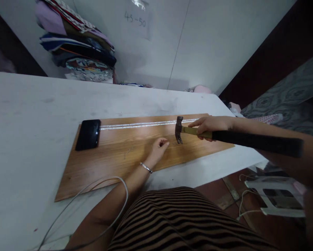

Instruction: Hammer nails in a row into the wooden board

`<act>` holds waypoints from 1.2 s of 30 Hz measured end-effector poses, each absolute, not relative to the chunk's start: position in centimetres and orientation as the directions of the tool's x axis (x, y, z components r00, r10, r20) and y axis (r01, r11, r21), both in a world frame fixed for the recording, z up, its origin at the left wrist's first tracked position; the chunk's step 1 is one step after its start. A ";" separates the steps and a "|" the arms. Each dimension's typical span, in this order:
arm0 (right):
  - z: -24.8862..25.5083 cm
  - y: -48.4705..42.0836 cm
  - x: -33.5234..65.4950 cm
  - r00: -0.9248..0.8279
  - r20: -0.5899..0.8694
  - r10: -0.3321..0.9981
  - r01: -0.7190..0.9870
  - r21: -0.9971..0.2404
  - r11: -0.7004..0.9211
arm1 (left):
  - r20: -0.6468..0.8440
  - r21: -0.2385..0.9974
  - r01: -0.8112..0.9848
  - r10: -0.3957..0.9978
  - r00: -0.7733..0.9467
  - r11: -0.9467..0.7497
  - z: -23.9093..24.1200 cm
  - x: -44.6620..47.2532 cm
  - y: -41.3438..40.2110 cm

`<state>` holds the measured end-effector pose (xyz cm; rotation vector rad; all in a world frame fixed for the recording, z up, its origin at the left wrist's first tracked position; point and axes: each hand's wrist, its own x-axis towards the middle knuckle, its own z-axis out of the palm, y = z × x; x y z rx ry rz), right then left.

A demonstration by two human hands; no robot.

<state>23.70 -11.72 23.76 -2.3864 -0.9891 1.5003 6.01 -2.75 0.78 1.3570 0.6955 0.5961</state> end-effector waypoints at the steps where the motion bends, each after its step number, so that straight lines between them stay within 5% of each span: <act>1: 23.4 -12.0 23.3 0.265 -0.736 0.623 0.422 -0.492 -0.761 | -0.202 0.951 -0.047 0.725 0.658 0.307 1.0 5.8 -2.6; 4: 22.0 -12.8 21.6 0.215 -0.677 0.704 0.328 -0.628 -0.705 | -0.393 0.701 -0.190 0.594 0.702 0.688 1.8 4.9 -2.4; 9: 18.5 -13.7 18.1 0.055 -0.563 0.825 0.182 -0.806 -0.563 | -0.454 0.464 -0.335 0.545 0.705 0.820 3.1 2.9 -1.7; 19: 12.1 -13.9 15.8 0.033 -0.316 0.948 0.041 -0.947 -0.317 | -0.380 0.719 -0.418 0.818 0.432 0.555 2.3 -0.1 -1.4; 30: 8.4 -15.7 15.3 0.058 -0.200 0.978 -0.004 -0.980 -0.200 | -0.336 0.765 -0.428 0.866 0.372 0.481 3.1 0.6 -1.1; 36: 6.3 -15.8 14.1 0.129 -0.113 0.985 -0.023 -0.994 -0.111 | -0.467 0.707 -0.389 0.803 0.371 0.591 3.8 0.3 -0.4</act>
